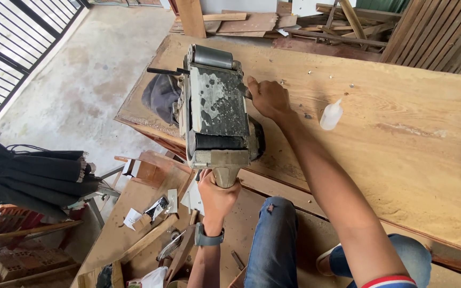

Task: Cleaning and maintaining a handheld belt sander by removing the belt and cleaning the internal rollers with a scraper and cleaning fluid.

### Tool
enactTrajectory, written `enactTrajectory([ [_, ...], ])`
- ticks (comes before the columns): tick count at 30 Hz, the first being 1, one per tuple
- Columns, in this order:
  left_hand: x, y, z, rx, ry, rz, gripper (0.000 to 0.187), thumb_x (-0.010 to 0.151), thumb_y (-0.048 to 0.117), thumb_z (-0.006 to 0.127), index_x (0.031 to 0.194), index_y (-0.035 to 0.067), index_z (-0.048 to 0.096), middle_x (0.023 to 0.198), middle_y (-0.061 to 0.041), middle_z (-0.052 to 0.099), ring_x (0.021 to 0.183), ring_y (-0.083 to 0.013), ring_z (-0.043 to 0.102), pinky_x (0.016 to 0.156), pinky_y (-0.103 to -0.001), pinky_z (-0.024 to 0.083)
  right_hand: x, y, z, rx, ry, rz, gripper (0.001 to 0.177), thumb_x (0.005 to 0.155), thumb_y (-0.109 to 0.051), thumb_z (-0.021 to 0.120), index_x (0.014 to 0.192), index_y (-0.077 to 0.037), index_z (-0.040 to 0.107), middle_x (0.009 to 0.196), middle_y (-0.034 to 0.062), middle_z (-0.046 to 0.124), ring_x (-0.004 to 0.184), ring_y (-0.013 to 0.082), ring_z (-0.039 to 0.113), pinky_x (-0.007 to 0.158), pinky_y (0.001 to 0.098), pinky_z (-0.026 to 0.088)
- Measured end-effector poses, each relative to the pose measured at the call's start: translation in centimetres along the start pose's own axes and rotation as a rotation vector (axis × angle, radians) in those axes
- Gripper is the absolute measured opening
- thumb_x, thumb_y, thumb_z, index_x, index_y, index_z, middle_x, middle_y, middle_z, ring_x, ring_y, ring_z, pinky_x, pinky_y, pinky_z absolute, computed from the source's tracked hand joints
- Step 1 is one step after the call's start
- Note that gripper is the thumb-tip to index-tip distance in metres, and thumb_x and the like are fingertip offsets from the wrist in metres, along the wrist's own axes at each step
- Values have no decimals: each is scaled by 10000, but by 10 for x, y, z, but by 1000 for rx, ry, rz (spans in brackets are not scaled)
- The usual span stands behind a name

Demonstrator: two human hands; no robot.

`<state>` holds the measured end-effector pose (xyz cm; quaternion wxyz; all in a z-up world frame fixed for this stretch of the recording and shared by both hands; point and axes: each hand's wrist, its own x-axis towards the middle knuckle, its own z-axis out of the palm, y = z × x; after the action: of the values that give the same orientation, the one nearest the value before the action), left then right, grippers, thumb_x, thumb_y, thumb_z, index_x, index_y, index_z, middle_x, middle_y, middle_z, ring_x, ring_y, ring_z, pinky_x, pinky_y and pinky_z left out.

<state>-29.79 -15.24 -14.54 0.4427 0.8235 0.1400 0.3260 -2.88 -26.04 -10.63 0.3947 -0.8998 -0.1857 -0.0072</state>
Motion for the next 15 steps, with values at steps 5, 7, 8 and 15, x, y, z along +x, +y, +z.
enactTrajectory([
  [5,3,0,-1,-15,-27,-8,270,542,127,776,569,50,519,538,-156,571,633,-337,648,957,-408,475,2,1,1,-65,-24,33,779,1047,-597,260,786,-61,761,770,220,726,894,459,719,880,582,526],
  [7,4,4,-3,-15,-27,-8,285,534,132,786,571,48,517,534,-153,570,624,-360,645,960,-415,478,2,7,4,-88,-34,20,789,1045,-599,241,792,-62,762,779,217,728,899,456,722,891,583,526],
  [8,5,7,-3,-24,-26,-15,262,541,118,764,569,45,514,530,-148,564,619,-338,640,957,-412,478,1,8,4,-37,-35,11,780,1056,-578,253,813,-42,764,775,237,720,896,475,713,897,593,522],
  [15,9,20,-6,-29,-30,-14,258,566,128,776,588,41,535,570,-164,611,637,-351,645,981,-487,471,-14,18,9,21,-49,-38,706,1043,-518,309,775,-46,761,779,228,729,877,466,712,892,600,526],
])
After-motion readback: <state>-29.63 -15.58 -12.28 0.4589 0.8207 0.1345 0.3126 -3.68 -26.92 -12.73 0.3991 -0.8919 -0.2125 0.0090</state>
